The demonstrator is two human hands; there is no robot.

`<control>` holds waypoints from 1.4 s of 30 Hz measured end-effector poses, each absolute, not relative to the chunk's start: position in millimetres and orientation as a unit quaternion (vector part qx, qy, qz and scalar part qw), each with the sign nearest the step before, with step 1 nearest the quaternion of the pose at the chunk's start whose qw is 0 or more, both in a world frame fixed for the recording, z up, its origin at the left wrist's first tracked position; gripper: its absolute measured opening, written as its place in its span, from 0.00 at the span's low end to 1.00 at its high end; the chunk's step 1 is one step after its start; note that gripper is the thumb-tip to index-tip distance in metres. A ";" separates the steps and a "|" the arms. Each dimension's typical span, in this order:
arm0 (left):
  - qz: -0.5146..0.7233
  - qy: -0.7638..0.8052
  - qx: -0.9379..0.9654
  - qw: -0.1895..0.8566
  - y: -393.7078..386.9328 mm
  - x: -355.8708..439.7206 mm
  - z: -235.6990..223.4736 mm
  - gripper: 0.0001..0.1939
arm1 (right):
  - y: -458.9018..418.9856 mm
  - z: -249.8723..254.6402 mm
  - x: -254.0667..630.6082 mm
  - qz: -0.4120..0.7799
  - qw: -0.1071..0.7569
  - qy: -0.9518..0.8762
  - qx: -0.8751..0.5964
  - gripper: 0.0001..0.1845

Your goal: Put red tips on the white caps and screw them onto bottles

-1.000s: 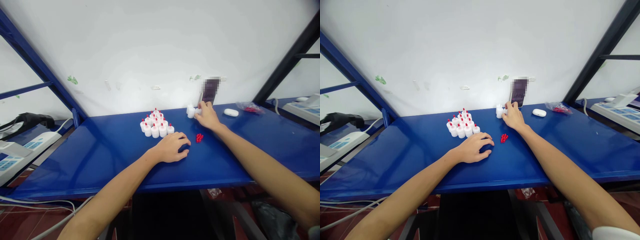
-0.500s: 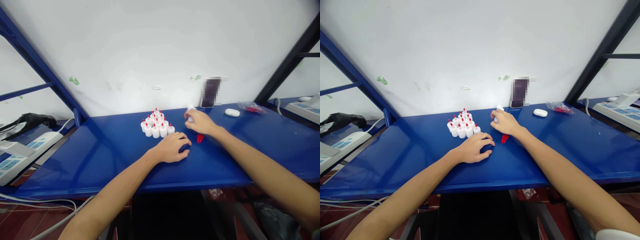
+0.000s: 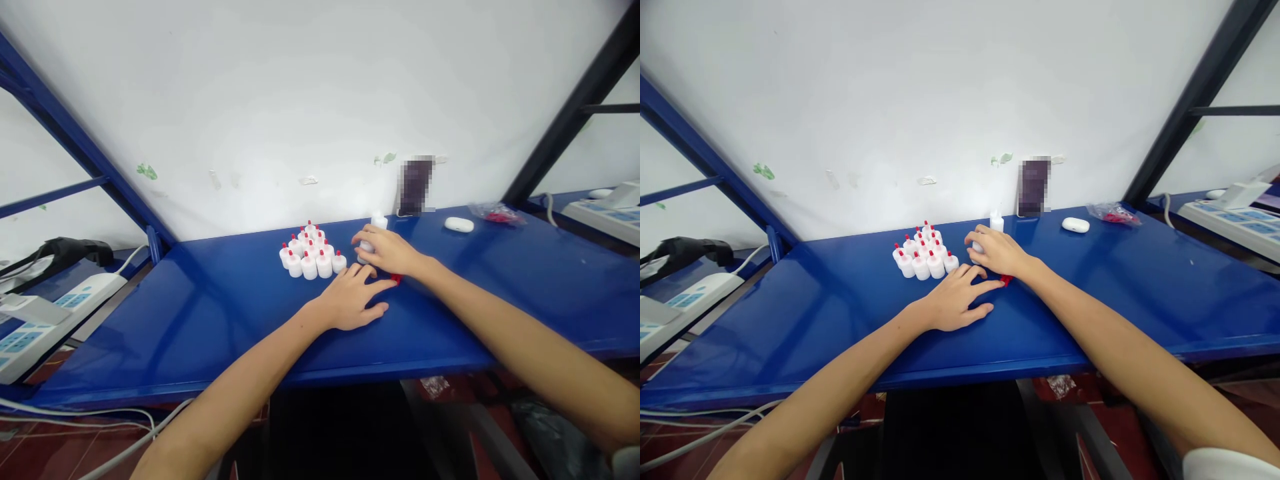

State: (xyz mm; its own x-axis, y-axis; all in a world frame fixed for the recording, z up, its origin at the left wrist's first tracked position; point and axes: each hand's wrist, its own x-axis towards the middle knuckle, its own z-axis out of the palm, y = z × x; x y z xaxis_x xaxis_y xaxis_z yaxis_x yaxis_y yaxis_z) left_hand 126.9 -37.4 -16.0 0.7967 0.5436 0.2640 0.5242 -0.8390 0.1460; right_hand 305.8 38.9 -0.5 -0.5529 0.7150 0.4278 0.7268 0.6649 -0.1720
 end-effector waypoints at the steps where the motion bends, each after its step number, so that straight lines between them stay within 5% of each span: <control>1: 0.150 0.280 0.948 0.033 -37.3 126.5 -15.9 0.24 | 39.4 -1.5 305.7 -0.009 0.236 -0.883 -0.406 0.14; 15: 0.226 0.244 0.937 0.106 -33.3 119.9 -13.8 0.12 | 33.9 6.3 304.4 0.003 0.366 -0.859 -0.358 0.18; 23: 0.213 0.233 0.941 0.121 -31.7 116.8 -14.1 0.09 | 30.8 8.3 298.6 -0.029 0.503 -0.750 -0.429 0.05; 27: 0.251 0.233 0.933 0.115 -32.3 117.4 -16.2 0.09 | 25.3 8.1 299.4 -0.020 0.541 -0.714 -0.444 0.08; 35: 0.535 0.299 0.769 0.181 -35.6 122.8 -10.8 0.04 | 8.8 13.6 293.1 0.001 0.460 -0.828 -0.322 0.13; 42: 0.639 0.337 0.656 0.219 -32.0 122.8 -5.8 0.04 | 4.5 17.5 288.9 0.000 0.416 -0.869 -0.269 0.20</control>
